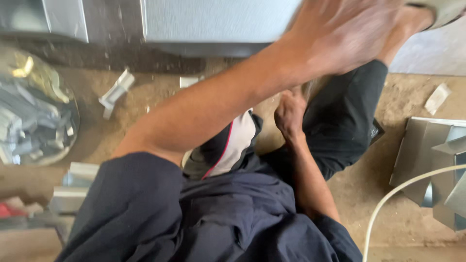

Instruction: The person sits on the workshop floor and hammers the edges of a galvanized sheet metal box, then picks up small metal clips and fits them along the box edge, hammering them in place. They reposition and turn the box between strikes and set finished pieces aside with other completed boxes.

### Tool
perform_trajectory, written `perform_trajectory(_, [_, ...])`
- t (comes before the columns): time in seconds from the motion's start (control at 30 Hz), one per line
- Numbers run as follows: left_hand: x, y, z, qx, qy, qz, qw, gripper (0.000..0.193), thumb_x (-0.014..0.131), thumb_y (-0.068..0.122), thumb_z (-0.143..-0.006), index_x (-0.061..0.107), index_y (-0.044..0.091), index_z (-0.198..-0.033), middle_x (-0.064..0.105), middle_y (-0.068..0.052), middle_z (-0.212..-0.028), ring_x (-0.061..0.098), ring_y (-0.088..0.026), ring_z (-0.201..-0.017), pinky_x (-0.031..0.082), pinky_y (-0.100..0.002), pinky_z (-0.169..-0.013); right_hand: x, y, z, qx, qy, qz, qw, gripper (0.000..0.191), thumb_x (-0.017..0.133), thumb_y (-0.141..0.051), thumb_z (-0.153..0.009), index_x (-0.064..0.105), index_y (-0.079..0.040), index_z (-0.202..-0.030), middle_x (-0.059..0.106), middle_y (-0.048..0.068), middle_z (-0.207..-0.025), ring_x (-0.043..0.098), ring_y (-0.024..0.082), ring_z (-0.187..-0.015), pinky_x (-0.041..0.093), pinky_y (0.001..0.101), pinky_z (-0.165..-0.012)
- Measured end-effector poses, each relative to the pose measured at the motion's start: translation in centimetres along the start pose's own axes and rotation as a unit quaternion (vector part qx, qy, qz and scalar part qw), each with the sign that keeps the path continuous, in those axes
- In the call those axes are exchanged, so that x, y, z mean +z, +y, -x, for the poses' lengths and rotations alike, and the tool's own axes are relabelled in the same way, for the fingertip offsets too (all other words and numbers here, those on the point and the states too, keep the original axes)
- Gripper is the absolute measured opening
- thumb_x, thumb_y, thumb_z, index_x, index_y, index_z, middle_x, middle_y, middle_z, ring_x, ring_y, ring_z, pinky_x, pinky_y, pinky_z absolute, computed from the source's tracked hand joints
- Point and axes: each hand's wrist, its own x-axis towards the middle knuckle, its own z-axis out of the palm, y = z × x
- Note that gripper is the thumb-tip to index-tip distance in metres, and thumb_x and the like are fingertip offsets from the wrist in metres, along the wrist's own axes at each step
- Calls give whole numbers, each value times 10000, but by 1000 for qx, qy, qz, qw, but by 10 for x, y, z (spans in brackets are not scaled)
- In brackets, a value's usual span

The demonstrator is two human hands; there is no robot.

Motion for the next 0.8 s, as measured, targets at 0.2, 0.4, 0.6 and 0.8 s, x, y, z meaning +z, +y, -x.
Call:
perform_trajectory(0.2, [12,-1,11,-31,-130,34,990,111,694,243,-877,759,162,-838,709,-130,-707,690,-280,-627,499,-479,-547,1,-13,2,106,109,-92,984,224,435,-152,-978,540,22,-885,509,208,-616,464,394,-521,360,468,-519])
perform_trajectory(0.4, [35,-12,8,16,-5,-34,999,154,693,191,-767,740,59,-829,723,-122,-764,716,-242,-667,541,-430,-577,-2,-9,0,-1,-44,124,991,331,461,-219,-1148,544,-3,-911,526,220,-716,529,375,-620,418,456,-599])
perform_trajectory(0.6, [47,-19,17,-52,-225,36,972,151,658,201,-888,755,113,-962,744,-115,-870,746,-223,-786,565,-415,-665,1,-21,-6,102,48,-8,994,332,487,-167,-1060,633,129,-1092,538,233,-671,507,401,-556,434,472,-568])
perform_trajectory(0.8, [41,-12,12,-39,-100,-17,994,221,690,224,-793,755,97,-962,750,-123,-858,739,-279,-783,547,-478,-666,11,-2,-13,35,30,11,999,392,425,-182,-1110,622,72,-885,588,231,-760,598,358,-617,466,475,-598])
